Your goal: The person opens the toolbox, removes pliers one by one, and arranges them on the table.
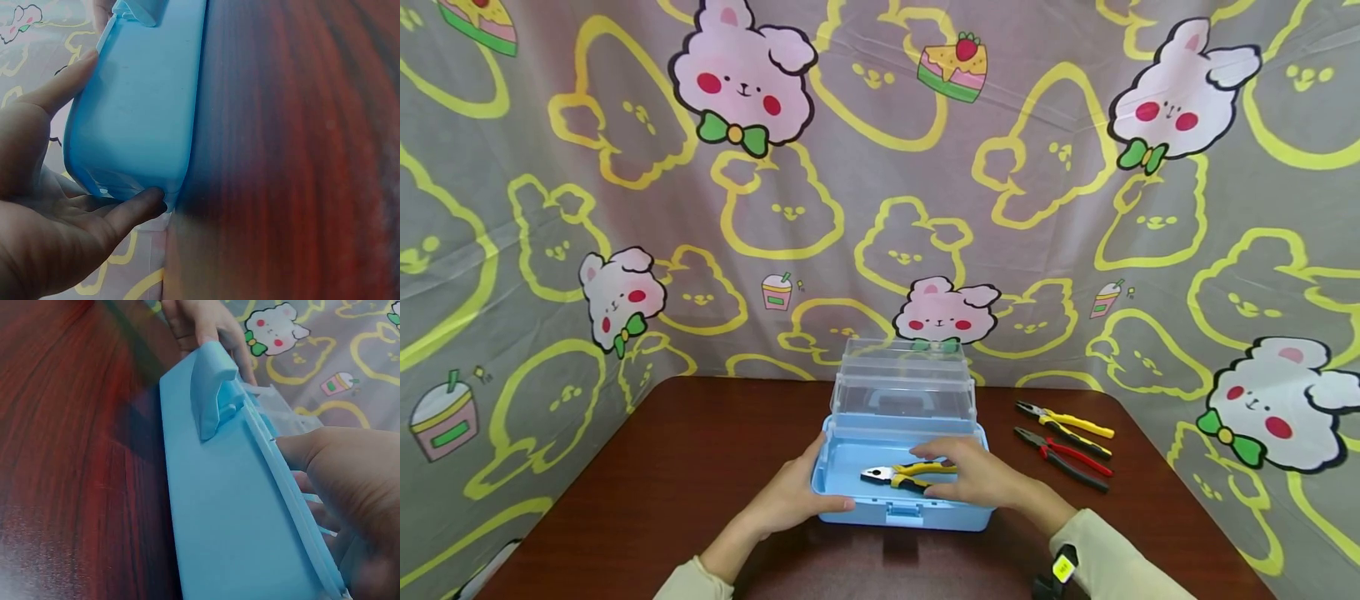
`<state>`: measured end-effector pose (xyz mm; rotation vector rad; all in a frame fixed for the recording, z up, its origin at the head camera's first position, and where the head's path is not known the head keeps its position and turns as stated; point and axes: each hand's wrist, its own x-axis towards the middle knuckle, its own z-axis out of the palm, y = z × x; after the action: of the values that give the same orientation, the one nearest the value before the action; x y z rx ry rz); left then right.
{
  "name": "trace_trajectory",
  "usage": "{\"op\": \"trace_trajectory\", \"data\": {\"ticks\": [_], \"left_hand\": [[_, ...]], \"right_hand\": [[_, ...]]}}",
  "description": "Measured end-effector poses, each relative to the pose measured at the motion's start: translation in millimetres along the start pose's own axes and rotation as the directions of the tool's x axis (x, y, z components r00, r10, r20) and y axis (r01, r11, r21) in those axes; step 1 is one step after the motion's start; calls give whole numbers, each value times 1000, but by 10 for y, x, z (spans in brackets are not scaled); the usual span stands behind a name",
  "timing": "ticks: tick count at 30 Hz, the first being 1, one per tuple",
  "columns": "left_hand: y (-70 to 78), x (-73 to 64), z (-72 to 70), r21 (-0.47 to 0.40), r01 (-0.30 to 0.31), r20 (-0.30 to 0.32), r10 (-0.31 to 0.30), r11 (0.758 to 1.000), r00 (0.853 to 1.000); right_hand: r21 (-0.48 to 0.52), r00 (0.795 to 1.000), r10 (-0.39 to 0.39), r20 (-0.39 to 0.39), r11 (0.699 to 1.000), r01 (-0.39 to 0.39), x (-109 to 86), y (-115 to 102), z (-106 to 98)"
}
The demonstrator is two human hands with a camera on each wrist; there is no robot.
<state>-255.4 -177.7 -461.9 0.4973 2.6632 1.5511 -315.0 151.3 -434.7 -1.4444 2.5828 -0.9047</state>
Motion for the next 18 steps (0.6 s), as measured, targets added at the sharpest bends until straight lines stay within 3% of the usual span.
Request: {"op": "trace_trajectory", "data": {"ticks": [10,18], "left_hand": [[12,1,-8,2,16,-7,-16,1000,1000],[-2,1,2,-3,2,-5,-2,1000,1000]], "right_hand": [[-84,996,37,79,996,-30,157,66,57],[-152,978,115,175,984,-89,280,134,147]]}}
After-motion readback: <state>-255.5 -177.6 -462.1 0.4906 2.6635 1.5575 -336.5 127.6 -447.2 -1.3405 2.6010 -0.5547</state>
